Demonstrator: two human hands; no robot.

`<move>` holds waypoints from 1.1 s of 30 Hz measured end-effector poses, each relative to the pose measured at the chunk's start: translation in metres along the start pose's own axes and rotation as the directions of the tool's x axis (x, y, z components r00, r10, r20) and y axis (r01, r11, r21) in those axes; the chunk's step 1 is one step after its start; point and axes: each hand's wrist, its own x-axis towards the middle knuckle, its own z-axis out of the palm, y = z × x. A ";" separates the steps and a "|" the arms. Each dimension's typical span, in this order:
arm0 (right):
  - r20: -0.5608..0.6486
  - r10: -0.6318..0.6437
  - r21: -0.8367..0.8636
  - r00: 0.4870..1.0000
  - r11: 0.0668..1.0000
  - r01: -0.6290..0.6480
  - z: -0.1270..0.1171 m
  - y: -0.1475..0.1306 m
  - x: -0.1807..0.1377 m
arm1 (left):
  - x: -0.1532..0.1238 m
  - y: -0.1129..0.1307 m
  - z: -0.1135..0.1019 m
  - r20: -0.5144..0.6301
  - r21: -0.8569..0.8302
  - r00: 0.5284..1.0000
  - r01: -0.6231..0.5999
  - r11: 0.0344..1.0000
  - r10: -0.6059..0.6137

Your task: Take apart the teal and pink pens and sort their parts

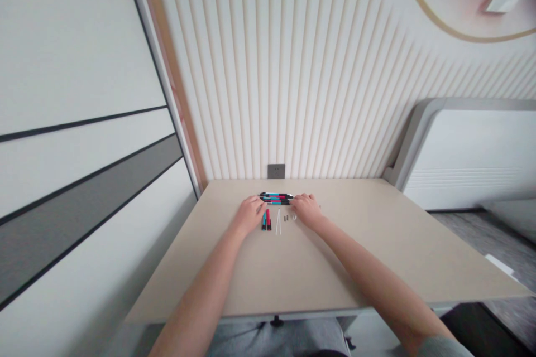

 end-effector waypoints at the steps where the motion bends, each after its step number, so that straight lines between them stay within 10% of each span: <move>1: 0.003 0.008 0.001 1.000 1.000 -0.008 0.000 -0.001 0.002 | 0.000 -0.003 0.000 -0.021 0.002 0.999 0.028 1.000 -0.027; 21: -0.192 0.069 0.234 0.979 0.972 -0.023 -0.009 0.009 -0.004 | -0.002 -0.015 0.004 -0.042 0.025 0.996 0.076 0.997 -0.075; 33: -0.224 0.195 0.764 0.955 0.644 0.048 0.001 0.022 -0.040 | 0.001 -0.003 -0.001 0.060 -0.067 0.992 -0.107 0.992 0.111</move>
